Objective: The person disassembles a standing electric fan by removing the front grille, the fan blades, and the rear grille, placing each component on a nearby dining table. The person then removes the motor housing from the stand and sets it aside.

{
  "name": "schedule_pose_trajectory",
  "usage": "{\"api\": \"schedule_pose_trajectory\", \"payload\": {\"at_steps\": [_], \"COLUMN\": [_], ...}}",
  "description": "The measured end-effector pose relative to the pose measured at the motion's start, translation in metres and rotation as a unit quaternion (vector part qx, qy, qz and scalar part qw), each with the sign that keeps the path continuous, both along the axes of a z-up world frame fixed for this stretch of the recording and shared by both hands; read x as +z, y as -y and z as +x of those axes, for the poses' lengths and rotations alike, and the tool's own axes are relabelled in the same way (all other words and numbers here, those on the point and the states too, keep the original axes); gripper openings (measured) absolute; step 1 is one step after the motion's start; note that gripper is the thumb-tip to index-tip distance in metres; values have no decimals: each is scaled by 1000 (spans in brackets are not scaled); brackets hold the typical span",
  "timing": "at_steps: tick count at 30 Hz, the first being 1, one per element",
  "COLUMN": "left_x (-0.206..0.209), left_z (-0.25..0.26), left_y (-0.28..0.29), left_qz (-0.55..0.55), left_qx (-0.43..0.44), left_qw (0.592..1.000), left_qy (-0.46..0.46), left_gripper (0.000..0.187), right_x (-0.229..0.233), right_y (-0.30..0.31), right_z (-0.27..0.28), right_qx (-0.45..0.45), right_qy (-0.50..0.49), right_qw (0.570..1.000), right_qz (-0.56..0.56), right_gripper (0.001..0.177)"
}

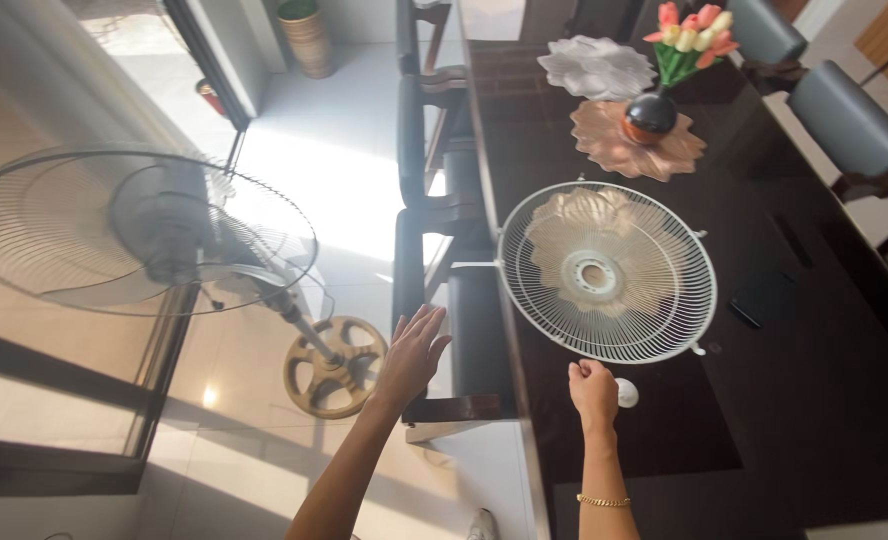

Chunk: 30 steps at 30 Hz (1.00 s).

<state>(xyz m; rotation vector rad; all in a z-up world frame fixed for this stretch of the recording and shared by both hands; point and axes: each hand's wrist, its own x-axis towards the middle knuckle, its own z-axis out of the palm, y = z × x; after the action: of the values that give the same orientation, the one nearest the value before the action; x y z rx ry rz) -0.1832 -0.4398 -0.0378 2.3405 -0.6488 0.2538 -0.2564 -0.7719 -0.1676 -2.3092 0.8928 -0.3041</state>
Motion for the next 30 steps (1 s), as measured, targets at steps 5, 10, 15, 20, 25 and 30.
{"api": "schedule_pose_trajectory", "payload": {"at_steps": [5, 10, 15, 20, 25, 30], "left_x": [22, 35, 43, 48, 40, 35], "left_z": [-7, -11, -34, -46, -37, -9], "left_y": [-83, -168, -255, -327, -375, -397], "left_qz": [-53, -98, -148, -163, -147, -139], "left_qx": [45, 103, 161, 193, 213, 210], "left_qw": [997, 987, 974, 967, 965, 966], "left_qy": [35, 77, 54, 42, 47, 57], "left_gripper": [44, 42, 40, 39, 40, 49], "right_x": [81, 156, 178, 183, 178, 176], "right_y": [-121, -244, -335, -405, -453, -480], "right_z": [39, 49, 50, 58, 70, 95], "right_qx": [134, 232, 321, 337, 368, 396], "right_qy": [139, 180, 237, 178, 198, 200], "right_qw": [980, 954, 916, 919, 903, 892], "right_qz": [51, 53, 35, 102, 96, 83], "right_gripper": [30, 29, 28, 32, 35, 40]}}
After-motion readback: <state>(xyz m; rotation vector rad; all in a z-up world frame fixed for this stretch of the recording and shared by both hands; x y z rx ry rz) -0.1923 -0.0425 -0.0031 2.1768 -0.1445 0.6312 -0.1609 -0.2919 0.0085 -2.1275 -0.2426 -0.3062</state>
